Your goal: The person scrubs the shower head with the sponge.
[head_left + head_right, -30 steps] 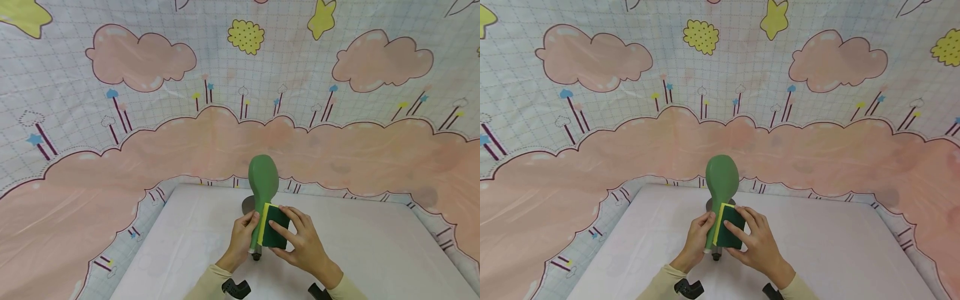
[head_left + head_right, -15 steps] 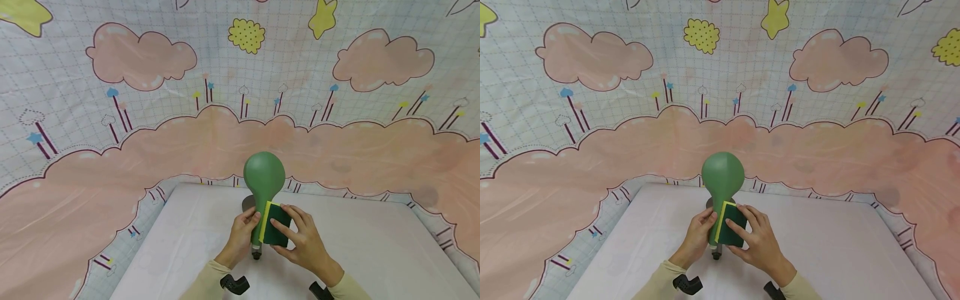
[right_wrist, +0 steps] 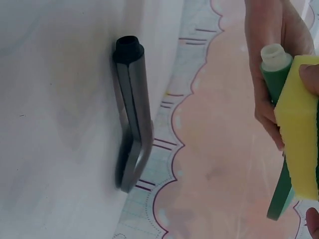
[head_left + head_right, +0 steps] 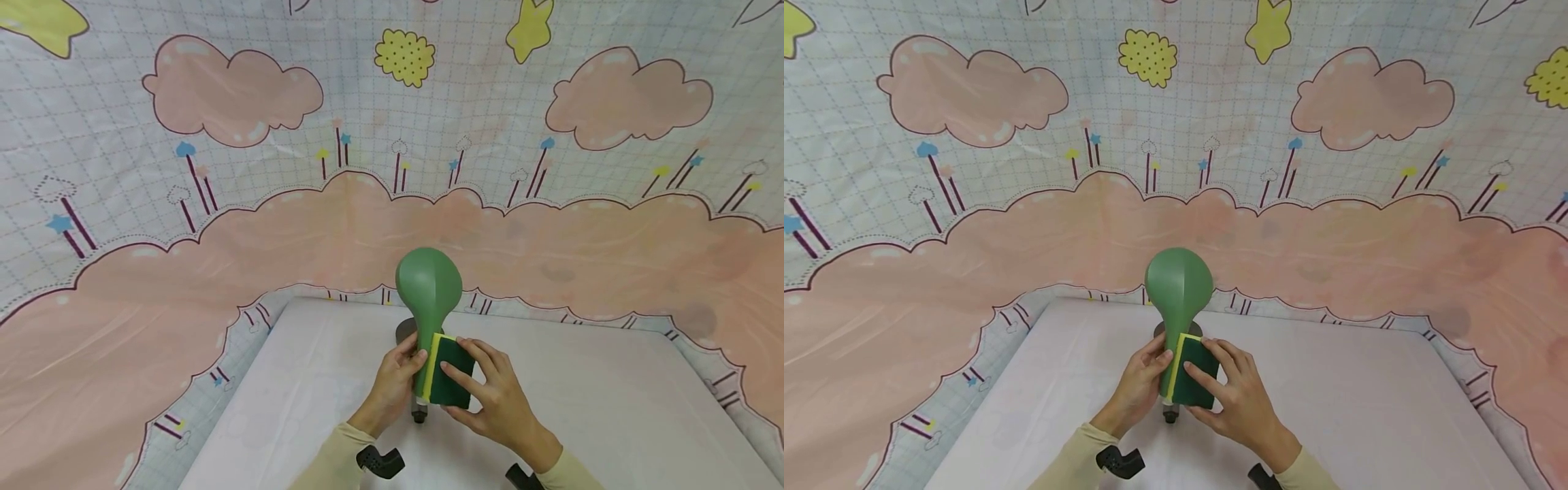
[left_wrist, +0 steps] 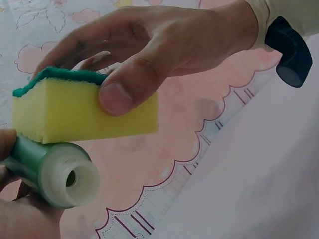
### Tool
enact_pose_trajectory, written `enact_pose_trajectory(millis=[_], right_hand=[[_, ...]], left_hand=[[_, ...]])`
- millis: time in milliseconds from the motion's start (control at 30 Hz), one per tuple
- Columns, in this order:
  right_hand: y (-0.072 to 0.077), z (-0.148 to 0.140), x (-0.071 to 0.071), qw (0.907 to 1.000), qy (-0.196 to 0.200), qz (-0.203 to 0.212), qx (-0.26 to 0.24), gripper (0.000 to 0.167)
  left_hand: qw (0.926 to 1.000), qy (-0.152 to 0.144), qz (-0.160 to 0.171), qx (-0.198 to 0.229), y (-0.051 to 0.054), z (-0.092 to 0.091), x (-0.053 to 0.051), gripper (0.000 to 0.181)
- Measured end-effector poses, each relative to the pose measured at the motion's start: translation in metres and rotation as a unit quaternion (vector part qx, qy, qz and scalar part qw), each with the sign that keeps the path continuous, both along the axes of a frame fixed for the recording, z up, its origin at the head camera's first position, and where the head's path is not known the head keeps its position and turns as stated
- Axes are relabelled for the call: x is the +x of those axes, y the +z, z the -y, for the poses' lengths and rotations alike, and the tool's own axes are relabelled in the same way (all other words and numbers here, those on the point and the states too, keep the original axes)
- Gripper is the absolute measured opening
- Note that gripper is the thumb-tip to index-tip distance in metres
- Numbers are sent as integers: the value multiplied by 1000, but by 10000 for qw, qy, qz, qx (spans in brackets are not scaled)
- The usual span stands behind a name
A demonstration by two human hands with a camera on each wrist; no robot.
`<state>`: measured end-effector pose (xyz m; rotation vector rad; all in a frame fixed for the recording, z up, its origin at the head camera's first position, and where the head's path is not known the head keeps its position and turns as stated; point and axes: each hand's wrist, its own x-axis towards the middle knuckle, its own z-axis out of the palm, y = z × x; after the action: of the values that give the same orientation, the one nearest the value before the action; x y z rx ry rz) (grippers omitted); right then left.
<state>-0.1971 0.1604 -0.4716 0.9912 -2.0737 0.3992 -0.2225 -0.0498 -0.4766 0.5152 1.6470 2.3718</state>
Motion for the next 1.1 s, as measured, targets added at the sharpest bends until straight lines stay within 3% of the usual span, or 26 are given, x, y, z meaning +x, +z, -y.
enact_pose_trajectory(millis=[300,700,1100], right_hand=[[-2,2,4,9996,246,-108,-26,58],[7,-4,-2,9998,126,-64,147,56],[8,-8,-3,9998,139,-88,60,57]], left_hand=[[9992,142,340,124,-4,0,3,59],[9997,109,168,-154,-1,4,4,61],[9984,-532,-77,-150,-2,14,2,66]])
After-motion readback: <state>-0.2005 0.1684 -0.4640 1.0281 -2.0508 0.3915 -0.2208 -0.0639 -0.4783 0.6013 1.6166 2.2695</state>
